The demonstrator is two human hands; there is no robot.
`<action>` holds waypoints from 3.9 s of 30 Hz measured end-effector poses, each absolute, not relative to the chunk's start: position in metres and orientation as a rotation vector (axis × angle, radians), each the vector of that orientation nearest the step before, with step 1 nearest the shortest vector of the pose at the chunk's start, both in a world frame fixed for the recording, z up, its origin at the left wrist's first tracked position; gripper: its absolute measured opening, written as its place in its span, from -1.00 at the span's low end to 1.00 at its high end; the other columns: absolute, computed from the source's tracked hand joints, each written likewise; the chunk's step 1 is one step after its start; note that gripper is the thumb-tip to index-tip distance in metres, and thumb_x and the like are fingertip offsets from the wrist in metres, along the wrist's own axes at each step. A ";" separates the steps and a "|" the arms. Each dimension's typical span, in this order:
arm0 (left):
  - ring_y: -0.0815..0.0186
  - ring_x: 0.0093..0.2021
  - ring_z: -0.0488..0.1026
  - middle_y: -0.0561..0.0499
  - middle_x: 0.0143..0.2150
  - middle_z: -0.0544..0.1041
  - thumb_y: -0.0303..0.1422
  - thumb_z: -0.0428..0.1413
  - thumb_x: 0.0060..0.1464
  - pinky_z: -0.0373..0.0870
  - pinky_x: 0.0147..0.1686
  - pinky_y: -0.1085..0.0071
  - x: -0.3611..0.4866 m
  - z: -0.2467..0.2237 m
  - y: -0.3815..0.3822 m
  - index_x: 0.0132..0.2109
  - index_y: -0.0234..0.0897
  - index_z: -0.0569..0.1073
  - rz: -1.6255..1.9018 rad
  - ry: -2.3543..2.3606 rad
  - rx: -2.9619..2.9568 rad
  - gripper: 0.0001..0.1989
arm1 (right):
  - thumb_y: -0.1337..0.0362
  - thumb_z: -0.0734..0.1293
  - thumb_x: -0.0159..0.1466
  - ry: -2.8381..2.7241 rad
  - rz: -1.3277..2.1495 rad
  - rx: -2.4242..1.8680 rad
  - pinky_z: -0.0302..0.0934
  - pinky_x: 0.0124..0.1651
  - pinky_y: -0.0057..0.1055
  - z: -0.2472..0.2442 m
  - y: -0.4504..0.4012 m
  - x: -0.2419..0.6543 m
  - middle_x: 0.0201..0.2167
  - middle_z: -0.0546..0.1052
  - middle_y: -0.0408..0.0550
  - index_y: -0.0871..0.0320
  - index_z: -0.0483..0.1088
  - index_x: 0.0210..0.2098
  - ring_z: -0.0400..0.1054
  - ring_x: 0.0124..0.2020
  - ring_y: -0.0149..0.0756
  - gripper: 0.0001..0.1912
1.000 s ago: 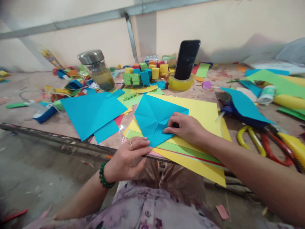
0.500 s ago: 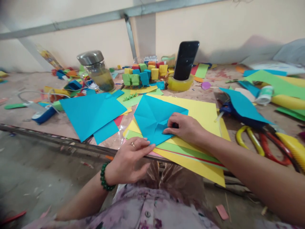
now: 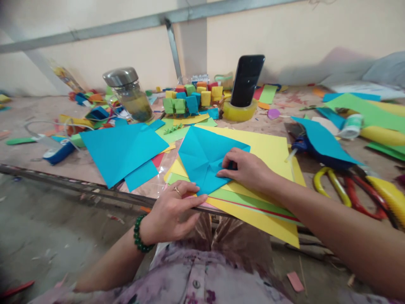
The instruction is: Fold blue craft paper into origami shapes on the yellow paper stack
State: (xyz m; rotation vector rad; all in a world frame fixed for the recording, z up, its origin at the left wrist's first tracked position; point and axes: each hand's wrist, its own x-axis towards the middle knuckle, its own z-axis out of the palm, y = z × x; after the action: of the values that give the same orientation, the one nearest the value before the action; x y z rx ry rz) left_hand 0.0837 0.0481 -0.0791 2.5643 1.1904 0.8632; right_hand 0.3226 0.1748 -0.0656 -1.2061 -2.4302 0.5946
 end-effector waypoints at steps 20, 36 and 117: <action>0.13 -0.03 0.42 -0.17 -0.04 0.48 -0.34 0.12 0.03 0.38 0.02 0.13 0.084 -0.077 0.048 0.02 -0.26 0.53 0.831 1.196 2.487 -0.62 | -0.05 0.38 0.13 -2.757 0.462 -1.066 0.08 -0.28 -0.33 -0.046 0.152 0.295 -0.32 0.44 0.00 0.12 0.38 -0.33 0.29 -0.28 -0.16 -0.64; 0.10 0.03 0.40 -0.21 -0.02 0.46 -0.39 0.11 0.03 0.38 0.04 0.09 0.082 -0.081 0.048 0.04 -0.28 0.52 0.850 1.186 2.494 -0.61 | -0.16 0.35 0.07 -2.563 0.470 -1.475 0.14 -0.30 -0.27 -0.044 0.189 0.378 -0.38 0.44 0.03 0.14 0.33 -0.37 0.29 -0.35 -0.16 -0.53; 0.06 0.15 0.37 -0.21 0.04 0.49 -0.57 0.02 -0.04 0.39 0.13 0.05 0.076 -0.089 0.050 0.08 -0.36 0.42 0.974 0.986 2.610 -0.52 | -0.37 0.27 0.02 -2.536 0.875 -1.310 0.07 -0.36 -0.38 -0.046 0.180 0.307 -0.53 0.41 -0.12 0.14 0.37 -0.52 0.23 -0.45 -0.32 -0.36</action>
State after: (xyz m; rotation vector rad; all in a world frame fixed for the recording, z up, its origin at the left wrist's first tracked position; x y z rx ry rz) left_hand 0.0761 0.0505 -0.0890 2.6096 0.9862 0.9743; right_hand 0.3074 0.1795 -0.0464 -1.3104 -2.5359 0.8746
